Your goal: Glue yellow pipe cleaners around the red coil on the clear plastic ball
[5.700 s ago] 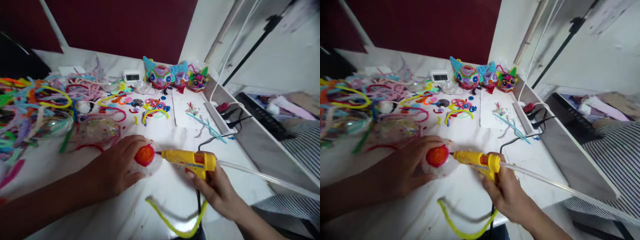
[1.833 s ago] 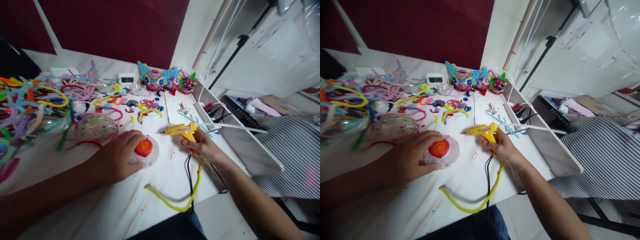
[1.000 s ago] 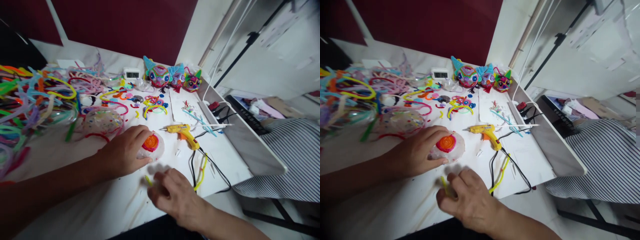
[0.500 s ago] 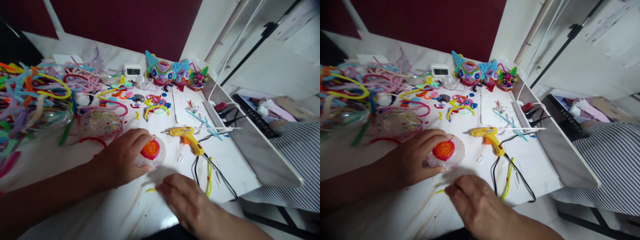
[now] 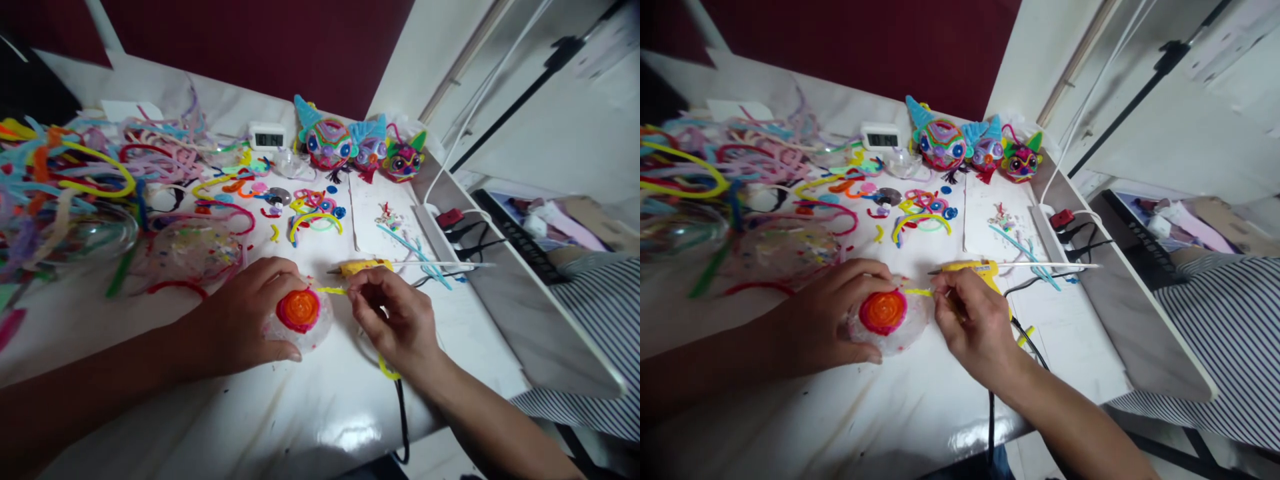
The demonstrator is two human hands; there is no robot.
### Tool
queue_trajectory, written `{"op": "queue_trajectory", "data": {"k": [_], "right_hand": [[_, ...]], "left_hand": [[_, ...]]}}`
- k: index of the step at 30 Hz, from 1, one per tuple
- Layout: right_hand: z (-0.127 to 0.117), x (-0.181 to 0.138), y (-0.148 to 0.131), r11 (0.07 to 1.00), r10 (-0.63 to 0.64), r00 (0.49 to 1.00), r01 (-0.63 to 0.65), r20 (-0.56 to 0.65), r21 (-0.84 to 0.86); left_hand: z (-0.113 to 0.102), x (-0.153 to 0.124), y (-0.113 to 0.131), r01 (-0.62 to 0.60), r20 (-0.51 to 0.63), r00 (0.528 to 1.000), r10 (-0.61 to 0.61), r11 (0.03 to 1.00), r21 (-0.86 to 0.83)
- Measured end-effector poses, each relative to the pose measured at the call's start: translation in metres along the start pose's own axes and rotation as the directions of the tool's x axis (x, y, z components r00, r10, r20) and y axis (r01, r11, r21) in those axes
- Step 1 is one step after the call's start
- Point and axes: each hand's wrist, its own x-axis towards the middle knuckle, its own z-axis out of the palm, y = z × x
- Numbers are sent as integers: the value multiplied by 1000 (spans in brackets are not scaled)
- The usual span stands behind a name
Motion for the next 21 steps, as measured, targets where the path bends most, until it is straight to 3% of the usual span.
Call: {"op": "queue_trajectory", "data": {"k": [11,21], "right_hand": [[7,1,-3,991,-118,993,116,-23,-73],[10,-5,-5,987,-117,993,113,-35,-111]], "left_hand": [[-2,1,1,-20,19,1000,19,1000,5],[2,-1,-3,-37,-13,999,38,999,31]]}}
